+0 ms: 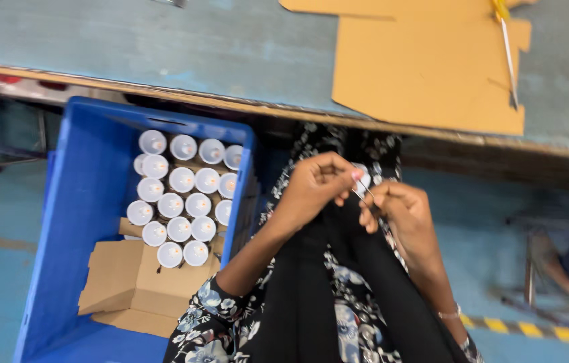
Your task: The person assembles small electronic components, likely LED candles, at a workbench. They pick up white plastic cups and metal clips, insert the clips into the cups, and use a screwdriver to tighten connections. The person handles the components by hand and places the finished items into a blue bin.
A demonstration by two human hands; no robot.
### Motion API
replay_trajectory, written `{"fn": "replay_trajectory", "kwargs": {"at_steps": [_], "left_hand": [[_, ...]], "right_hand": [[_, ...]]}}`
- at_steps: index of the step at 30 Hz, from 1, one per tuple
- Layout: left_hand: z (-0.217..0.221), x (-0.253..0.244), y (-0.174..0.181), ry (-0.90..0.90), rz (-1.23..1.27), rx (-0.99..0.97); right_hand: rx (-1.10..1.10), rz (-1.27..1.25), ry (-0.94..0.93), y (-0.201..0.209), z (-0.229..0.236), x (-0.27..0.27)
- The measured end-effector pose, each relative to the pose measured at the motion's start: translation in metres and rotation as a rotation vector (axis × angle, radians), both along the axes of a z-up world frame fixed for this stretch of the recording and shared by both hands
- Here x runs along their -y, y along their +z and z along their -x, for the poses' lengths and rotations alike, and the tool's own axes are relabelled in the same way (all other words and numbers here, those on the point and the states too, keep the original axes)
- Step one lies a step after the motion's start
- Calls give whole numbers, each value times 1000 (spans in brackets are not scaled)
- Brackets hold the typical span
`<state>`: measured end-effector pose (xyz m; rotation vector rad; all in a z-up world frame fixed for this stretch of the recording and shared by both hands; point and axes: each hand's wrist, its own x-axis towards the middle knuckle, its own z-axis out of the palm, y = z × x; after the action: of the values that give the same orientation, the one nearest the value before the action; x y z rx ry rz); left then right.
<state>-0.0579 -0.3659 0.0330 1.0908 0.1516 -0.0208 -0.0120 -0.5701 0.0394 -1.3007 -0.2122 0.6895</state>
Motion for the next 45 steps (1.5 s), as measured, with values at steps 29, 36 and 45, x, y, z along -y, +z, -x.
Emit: {"fn": "replay_trajectory", "kwargs": {"at_steps": [29, 36, 45], "left_hand": [[-179, -319, 14, 1298, -1252, 396], [-234, -198, -7, 531, -1233, 605], [-289, -202, -45, 440, -1389, 506]], "right_hand": [[1383, 808, -712, -52, -120, -58], [1424, 837, -732, -54, -121, -57], [1465, 793, -781, -53, -123, -60]]}}
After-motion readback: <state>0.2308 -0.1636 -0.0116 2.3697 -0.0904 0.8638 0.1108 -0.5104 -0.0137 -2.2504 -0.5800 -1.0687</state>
